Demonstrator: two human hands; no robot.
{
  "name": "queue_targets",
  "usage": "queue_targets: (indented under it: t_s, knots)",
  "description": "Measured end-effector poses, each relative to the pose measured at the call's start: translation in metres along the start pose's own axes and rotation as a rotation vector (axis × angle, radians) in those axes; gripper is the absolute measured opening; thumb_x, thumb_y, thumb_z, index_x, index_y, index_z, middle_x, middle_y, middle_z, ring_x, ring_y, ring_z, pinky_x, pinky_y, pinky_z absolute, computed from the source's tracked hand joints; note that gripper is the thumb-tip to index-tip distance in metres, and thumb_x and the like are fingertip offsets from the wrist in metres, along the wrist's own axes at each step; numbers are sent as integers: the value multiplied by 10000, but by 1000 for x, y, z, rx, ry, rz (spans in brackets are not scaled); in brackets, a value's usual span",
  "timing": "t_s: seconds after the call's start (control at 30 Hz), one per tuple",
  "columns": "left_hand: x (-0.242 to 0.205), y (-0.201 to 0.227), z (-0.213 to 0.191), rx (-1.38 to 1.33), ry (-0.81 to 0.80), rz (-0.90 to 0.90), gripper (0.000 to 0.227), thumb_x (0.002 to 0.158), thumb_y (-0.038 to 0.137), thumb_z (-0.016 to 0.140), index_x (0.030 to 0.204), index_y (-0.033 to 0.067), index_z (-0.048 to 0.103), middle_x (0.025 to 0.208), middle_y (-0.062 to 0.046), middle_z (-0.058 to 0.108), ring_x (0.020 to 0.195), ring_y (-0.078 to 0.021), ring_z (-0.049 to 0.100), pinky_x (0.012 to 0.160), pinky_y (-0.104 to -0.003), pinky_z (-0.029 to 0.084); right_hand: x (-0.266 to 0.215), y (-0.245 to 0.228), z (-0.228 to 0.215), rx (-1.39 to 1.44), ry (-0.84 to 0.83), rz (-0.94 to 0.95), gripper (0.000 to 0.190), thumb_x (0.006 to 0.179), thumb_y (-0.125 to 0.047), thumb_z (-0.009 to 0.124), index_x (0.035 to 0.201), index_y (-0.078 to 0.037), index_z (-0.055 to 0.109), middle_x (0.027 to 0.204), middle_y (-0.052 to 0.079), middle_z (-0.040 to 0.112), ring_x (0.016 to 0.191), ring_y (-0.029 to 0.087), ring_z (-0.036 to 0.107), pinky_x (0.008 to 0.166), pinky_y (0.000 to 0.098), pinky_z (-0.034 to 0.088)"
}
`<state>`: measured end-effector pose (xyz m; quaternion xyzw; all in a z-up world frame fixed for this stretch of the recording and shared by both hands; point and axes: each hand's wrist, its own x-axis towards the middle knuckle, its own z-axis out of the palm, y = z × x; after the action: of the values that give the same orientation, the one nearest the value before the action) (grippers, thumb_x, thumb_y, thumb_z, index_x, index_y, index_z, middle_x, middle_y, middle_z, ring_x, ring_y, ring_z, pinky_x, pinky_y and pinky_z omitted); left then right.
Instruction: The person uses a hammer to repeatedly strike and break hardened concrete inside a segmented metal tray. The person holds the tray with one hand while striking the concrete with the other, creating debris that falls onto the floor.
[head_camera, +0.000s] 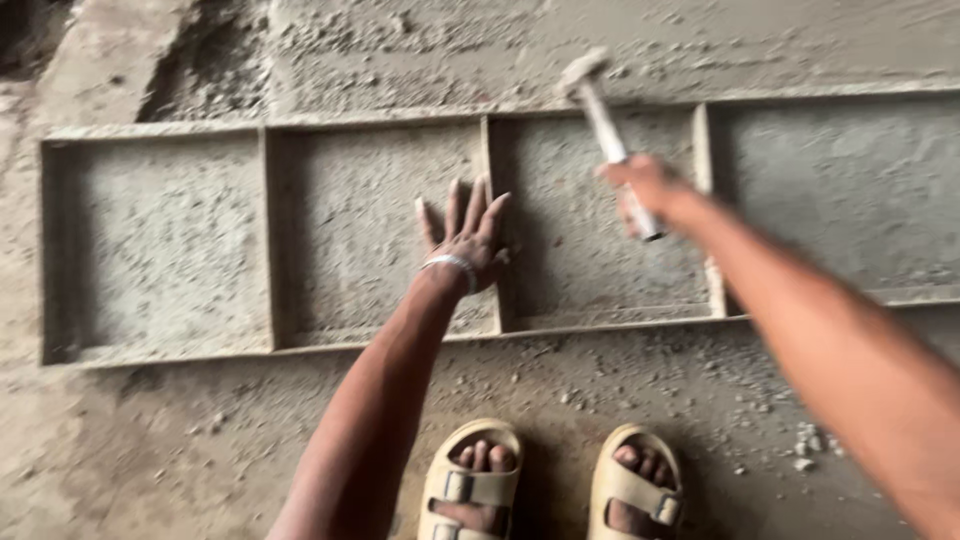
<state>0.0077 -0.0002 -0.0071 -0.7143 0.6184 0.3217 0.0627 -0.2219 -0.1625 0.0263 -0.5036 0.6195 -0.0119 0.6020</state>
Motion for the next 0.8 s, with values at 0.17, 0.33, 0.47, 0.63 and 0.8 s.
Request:
queue_targets:
  t_s: [0.17, 0.33, 0.47, 0.63, 0.8]
  knots:
    - [2, 1, -3, -5, -55, -8, 876, 960, 512, 547, 1629, 342, 8, 1689, -47, -235, 1523, -302, -254, 1116, -720, -224, -4, 4, -9, -419, 84, -122, 468, 1041, -362, 531, 1214, 73, 505, 644, 45, 545, 411, 145, 482, 339, 340, 448]
    - [3, 4, -3, -25, -62, -32, 843, 965, 517, 529, 1628, 350, 35, 1698, -18, -233, 1531, -282, -278, 1133, -691, -231, -3, 21, 7, -1381, 354, -428, 496, 1071, -285, 462, 1395, 90, 434, 584, 32, 593, 370, 143, 509, 357, 339, 377]
    - [2, 3, -3, -1, -69, -38, 865, 959, 573, 516, 1636, 350, 26, 1696, -19, -216, 1525, -288, -282, 1139, -689, -230, -10, 12, 15, -1243, 321, -406, 418, 1086, -266, 457, 1316, 82, 489, 637, 27, 581, 414, 132, 500, 347, 334, 374]
    - [0, 4, 0, -18, -50, -41, 907, 925, 697, 473, 1630, 343, 26, 1698, -15, -217, 1525, -277, -290, 1144, -680, -229, -16, -15, -5, -43, -36, 103, 387, 1018, -357, 560, 1254, -66, 465, 630, 29, 526, 420, 130, 456, 344, 301, 406]
    - [5, 3, -4, -24, -79, -45, 912, 906, 731, 439, 1631, 362, 27, 1692, -22, -234, 1523, -276, -287, 1134, -680, -243, -13, 1, -5, -810, 253, -133, 379, 1062, -323, 525, 1183, 36, 524, 694, 73, 572, 429, 159, 502, 315, 316, 424]
